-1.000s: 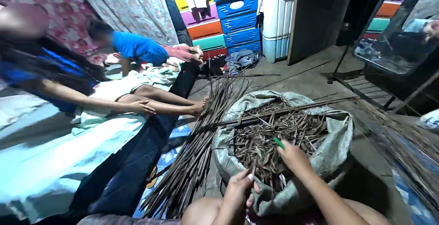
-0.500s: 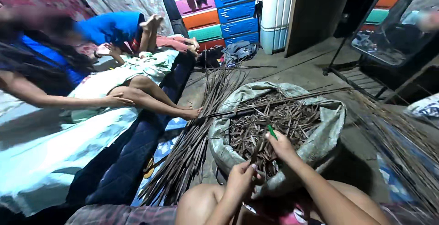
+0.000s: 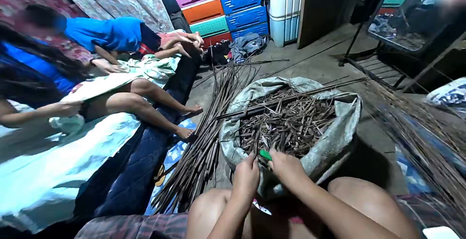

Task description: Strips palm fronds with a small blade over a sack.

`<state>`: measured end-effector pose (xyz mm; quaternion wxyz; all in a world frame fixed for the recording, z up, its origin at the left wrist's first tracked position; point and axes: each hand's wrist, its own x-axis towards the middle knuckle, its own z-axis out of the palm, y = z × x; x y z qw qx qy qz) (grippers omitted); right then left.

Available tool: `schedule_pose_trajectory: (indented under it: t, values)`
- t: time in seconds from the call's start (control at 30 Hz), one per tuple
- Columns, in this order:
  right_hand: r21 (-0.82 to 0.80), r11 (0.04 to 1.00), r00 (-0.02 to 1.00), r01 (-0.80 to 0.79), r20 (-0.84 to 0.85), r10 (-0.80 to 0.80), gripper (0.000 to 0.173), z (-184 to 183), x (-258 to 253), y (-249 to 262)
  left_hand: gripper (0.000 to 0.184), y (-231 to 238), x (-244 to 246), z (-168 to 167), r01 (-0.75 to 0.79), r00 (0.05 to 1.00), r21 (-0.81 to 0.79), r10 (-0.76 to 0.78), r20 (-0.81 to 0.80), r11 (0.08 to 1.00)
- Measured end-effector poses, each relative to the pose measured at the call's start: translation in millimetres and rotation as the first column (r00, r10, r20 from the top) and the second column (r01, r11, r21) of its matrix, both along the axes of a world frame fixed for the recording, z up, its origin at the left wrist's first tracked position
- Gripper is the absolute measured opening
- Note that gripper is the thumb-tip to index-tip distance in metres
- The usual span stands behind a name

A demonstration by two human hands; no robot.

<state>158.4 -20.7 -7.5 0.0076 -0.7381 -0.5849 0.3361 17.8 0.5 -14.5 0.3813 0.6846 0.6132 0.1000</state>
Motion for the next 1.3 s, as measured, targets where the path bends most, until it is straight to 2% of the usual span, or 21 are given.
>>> schedule_pose_trajectory:
  t: [0.17,0.23,0.3,0.4,0.47,0.57,0.63,0.73,0.8,0.87,1.0,1.07,1.13,1.23,1.3]
  values:
    - [0.105,0.954,0.957,0.279,0.05,-0.286,0.037,-17,36,31,0.041,-10,5,4,0.057,0.998,-0.054,-0.056,0.02,0.997]
    - [0.106,0.939,0.943,0.326,0.031,-0.331,0.039,-17,48,36,0.041,-9,1,1,0.043,0.997,-0.095,-0.037,0.063,0.995]
    - [0.073,0.956,0.959,0.283,-0.027,-0.282,0.039,-9,46,32,0.039,-5,-4,-1,0.005,0.994,-0.138,0.01,0.113,0.99]
    - [0.049,0.993,0.984,0.107,-0.149,-0.099,0.037,-5,26,15,0.037,1,-9,-3,-0.05,0.98,-0.183,0.084,0.183,0.982]
    - [0.033,0.999,0.985,-0.007,-0.173,0.013,0.036,-7,12,4,0.035,3,-10,-4,-0.086,0.958,-0.207,0.139,0.252,0.974]
    - [0.033,0.998,0.992,-0.054,-0.116,0.057,0.035,-10,5,0,0.031,1,-15,1,-0.09,0.826,-0.369,0.277,0.491,0.925]
    - [0.06,0.997,0.995,0.047,-0.093,-0.041,0.036,-13,16,10,0.034,-3,-21,5,-0.029,0.711,-0.491,0.363,0.602,0.871]
    - [0.093,0.972,0.973,0.217,-0.097,-0.208,0.037,-19,50,30,0.038,-12,-32,10,0.069,0.659,-0.562,0.385,0.646,0.824]
    - [0.117,0.965,0.966,0.237,-0.135,-0.221,0.037,-13,59,32,0.039,-15,-37,10,0.088,0.639,-0.574,0.396,0.66,0.814]
    - [0.155,0.975,0.976,0.159,-0.171,-0.132,0.034,-4,49,23,0.04,-14,-40,8,0.08,0.624,-0.578,0.411,0.665,0.812]
    - [0.154,0.981,0.979,-0.116,-0.149,0.139,0.033,-2,16,-3,0.037,-11,-39,7,0.056,0.607,-0.596,0.446,0.657,0.801]
    - [0.128,0.979,0.98,-0.156,-0.105,0.17,0.033,-3,13,-4,0.037,-12,-38,7,0.054,0.604,-0.592,0.446,0.66,0.804]
    - [0.122,0.989,0.992,-0.081,-0.083,0.092,0.034,-6,19,5,0.039,-15,-38,7,0.074,0.597,-0.59,0.438,0.672,0.804]
    - [0.103,0.98,0.983,0.17,-0.084,-0.162,0.036,-18,45,27,0.04,-23,-38,11,0.117,0.622,-0.61,0.421,0.66,0.784]
    - [0.109,0.946,0.945,0.305,-0.16,-0.286,0.039,-24,63,37,0.04,-27,-39,11,0.128,0.641,-0.62,0.412,0.647,0.774]
